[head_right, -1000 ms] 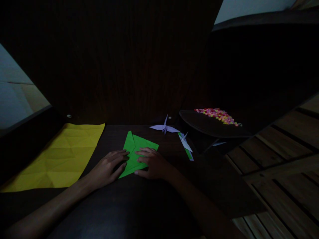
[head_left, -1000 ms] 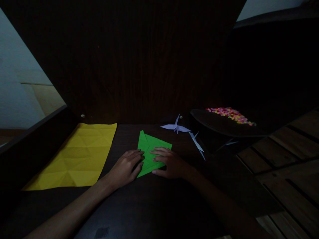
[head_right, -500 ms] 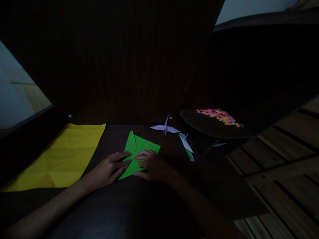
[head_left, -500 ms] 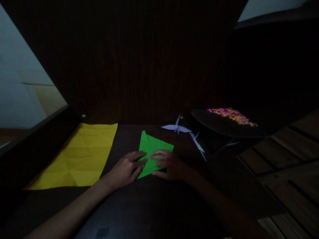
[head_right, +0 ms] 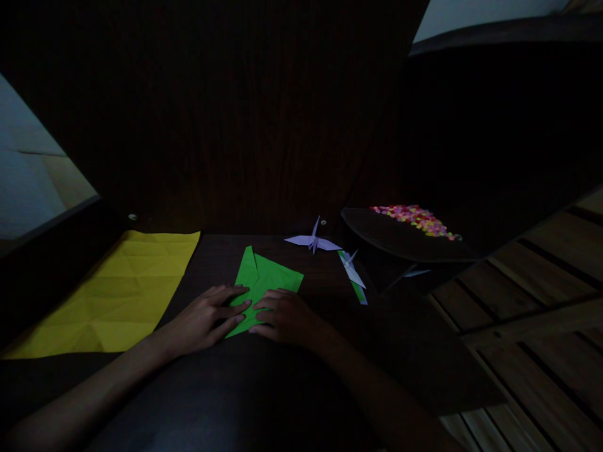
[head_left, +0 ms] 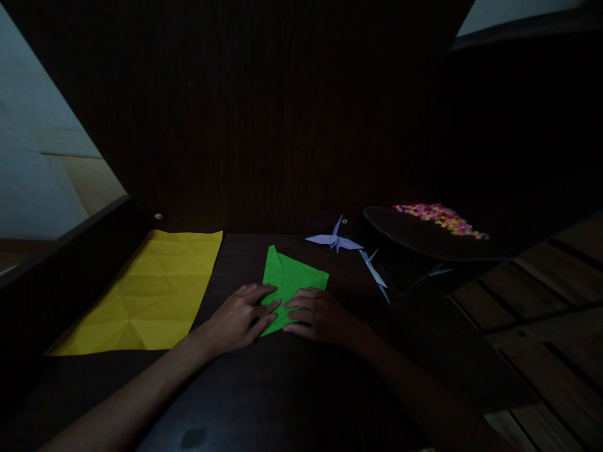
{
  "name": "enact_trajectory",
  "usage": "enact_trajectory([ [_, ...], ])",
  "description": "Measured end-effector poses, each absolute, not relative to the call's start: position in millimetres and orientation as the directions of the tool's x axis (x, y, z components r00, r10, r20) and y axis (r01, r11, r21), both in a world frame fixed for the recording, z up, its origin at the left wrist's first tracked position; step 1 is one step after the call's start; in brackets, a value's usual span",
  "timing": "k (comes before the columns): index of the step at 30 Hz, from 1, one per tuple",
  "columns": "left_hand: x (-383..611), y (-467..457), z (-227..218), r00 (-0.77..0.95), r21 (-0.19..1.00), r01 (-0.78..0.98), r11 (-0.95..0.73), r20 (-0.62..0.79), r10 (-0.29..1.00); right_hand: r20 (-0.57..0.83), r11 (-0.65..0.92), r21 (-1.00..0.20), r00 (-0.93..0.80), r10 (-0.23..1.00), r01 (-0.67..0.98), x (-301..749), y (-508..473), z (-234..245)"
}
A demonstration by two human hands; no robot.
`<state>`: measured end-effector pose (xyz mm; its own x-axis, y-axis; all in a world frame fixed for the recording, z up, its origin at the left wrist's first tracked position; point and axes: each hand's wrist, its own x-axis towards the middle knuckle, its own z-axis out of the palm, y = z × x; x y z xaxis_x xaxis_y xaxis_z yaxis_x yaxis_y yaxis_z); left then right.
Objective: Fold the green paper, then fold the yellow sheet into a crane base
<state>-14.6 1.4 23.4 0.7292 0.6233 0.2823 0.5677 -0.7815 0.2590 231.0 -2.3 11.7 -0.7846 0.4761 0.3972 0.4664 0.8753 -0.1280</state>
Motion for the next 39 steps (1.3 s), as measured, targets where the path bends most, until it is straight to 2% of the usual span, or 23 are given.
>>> enact_trajectory([
  [6,-15,1,23,0.748,0.230,0.578,-0.783,0.235,0.621,0.408,0.886,-0.107,-0.793,0.453,0.451,227,-4,9],
  [14,-16,1,20,0.770,0.206,0.547,-0.811,0.256,0.584,0.503,0.908,-0.051,-0.775,0.383,0.415,223,-3,4],
  [20,-15,0,22,0.781,0.194,0.545,-0.815,0.236,0.578,0.534,0.899,-0.131,-0.734,0.420,0.419,224,-6,11],
  [26,-16,-1,25,0.783,0.181,0.551,-0.814,0.226,0.580,0.516,0.885,-0.151,-0.729,0.451,0.441,228,-7,13],
  [31,-15,-2,26,0.794,0.136,0.559,-0.818,0.194,0.576,0.509,0.872,-0.178,-0.716,0.478,0.456,230,-8,14],
  [39,-8,-4,22,0.806,0.032,0.555,-0.831,0.225,0.547,0.455,0.863,-0.213,-0.735,0.503,0.459,229,-9,19],
])
